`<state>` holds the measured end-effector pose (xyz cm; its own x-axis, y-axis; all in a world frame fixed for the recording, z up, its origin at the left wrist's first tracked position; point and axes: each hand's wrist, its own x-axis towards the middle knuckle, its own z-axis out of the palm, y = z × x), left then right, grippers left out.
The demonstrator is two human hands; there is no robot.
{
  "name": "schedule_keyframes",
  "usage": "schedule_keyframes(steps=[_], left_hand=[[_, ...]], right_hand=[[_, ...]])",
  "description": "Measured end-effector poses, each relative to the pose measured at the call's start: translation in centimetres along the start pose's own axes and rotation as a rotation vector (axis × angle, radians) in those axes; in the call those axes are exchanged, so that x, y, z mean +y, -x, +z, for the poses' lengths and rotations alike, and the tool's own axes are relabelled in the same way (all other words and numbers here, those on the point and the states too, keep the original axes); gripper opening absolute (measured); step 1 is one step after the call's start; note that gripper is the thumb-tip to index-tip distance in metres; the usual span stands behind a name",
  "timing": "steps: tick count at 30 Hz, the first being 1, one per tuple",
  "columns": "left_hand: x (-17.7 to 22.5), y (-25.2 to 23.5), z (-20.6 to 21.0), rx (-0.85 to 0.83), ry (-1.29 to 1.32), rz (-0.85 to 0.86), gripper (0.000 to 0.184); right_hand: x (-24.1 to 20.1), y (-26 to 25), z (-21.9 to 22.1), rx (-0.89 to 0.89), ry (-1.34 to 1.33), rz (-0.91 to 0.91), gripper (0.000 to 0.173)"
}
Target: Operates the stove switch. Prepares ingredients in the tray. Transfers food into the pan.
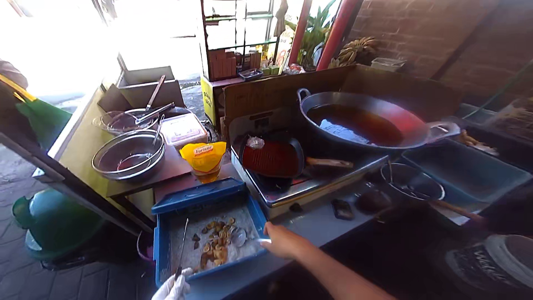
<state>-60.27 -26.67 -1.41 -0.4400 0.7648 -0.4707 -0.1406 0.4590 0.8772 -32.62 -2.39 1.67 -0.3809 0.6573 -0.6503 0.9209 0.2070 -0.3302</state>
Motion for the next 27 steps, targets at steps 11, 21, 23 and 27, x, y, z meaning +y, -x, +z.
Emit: schedule_keyframes(steps=[11,21,23,27], left_hand=[[3.1,-3.7,-2.7,-0.016,-0.269,0.083,0.026],[0.5,-7.0,-3.3,-0.148,-0.170,0.118,0.028],[2.4,-5.8,-2.4,-0.132,-0.351,0.078,0.029],[4.6,-4.9,-2.0,-0.244,-0.759,-0.004,0.047]], right_hand=[[-3.7,2.9,-0.7,0.016,0.386,-0.023,0.036],[-6.9,-2.6,-2.0,0.267,0.468,0.027,0.029],[-7.7,-3.4,-0.8,0.202,0.484,0.058,0.028],[-8.1,-1.6,1.9,0.077,0.484,0.025,0.030]])
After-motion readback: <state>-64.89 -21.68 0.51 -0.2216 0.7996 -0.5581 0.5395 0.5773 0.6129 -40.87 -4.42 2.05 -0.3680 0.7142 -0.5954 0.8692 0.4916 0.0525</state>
